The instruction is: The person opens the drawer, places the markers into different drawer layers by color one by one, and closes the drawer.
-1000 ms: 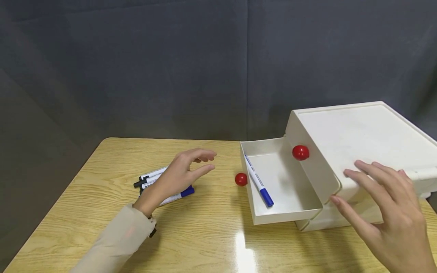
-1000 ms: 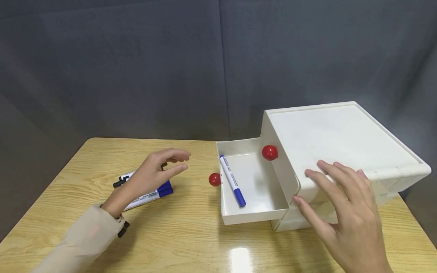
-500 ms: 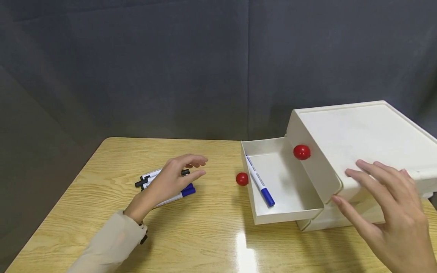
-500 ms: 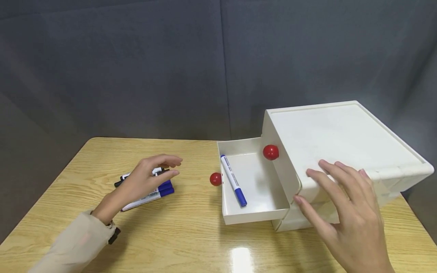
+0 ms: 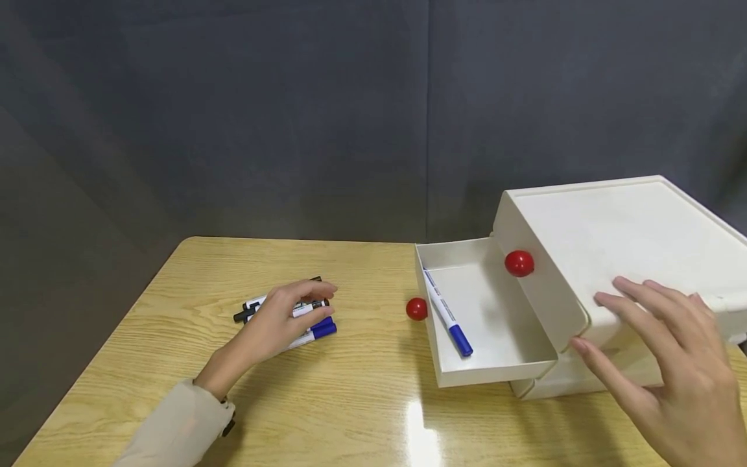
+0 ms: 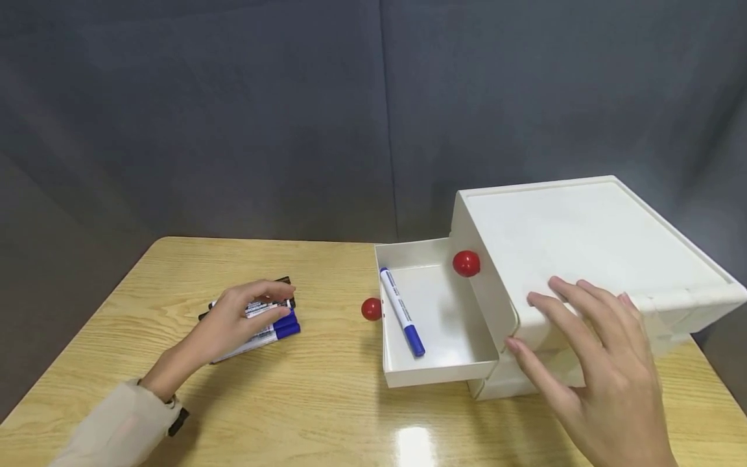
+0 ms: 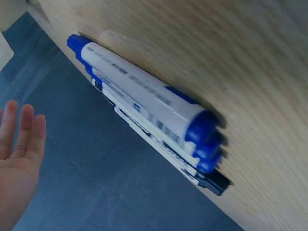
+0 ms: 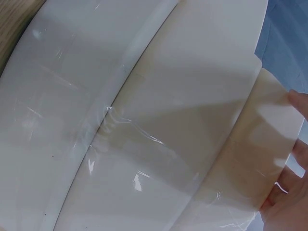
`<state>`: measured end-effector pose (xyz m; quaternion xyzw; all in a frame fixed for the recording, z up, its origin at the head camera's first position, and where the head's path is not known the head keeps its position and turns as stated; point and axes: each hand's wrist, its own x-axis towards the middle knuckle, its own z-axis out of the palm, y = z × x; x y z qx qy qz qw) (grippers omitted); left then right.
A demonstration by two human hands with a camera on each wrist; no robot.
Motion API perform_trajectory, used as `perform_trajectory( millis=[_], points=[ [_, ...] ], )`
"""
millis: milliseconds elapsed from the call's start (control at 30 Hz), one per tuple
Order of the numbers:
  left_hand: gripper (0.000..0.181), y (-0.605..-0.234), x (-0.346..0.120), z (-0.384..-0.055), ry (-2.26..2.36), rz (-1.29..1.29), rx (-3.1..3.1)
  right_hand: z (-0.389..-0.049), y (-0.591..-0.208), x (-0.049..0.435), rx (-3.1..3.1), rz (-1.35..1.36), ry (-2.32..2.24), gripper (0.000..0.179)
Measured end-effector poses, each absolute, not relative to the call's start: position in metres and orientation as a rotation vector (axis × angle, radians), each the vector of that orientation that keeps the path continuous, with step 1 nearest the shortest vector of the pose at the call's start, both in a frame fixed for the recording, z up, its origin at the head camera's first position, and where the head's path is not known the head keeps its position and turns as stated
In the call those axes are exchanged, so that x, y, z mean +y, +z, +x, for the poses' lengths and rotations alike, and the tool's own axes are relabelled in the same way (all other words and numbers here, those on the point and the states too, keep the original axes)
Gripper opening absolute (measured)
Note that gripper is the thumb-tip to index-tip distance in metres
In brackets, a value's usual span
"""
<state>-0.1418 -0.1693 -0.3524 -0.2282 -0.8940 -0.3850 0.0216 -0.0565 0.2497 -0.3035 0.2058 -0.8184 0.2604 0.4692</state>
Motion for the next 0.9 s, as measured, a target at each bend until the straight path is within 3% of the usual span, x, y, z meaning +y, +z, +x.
perform_trajectory(
  millis=[900],
  points=[
    [0.036,-0.370,-0.205,-0.123,-1.099,-0.482,-2.882,-0.057,-0.303,0.249,-1.999,0.505,0.653,0.066]
  ],
)
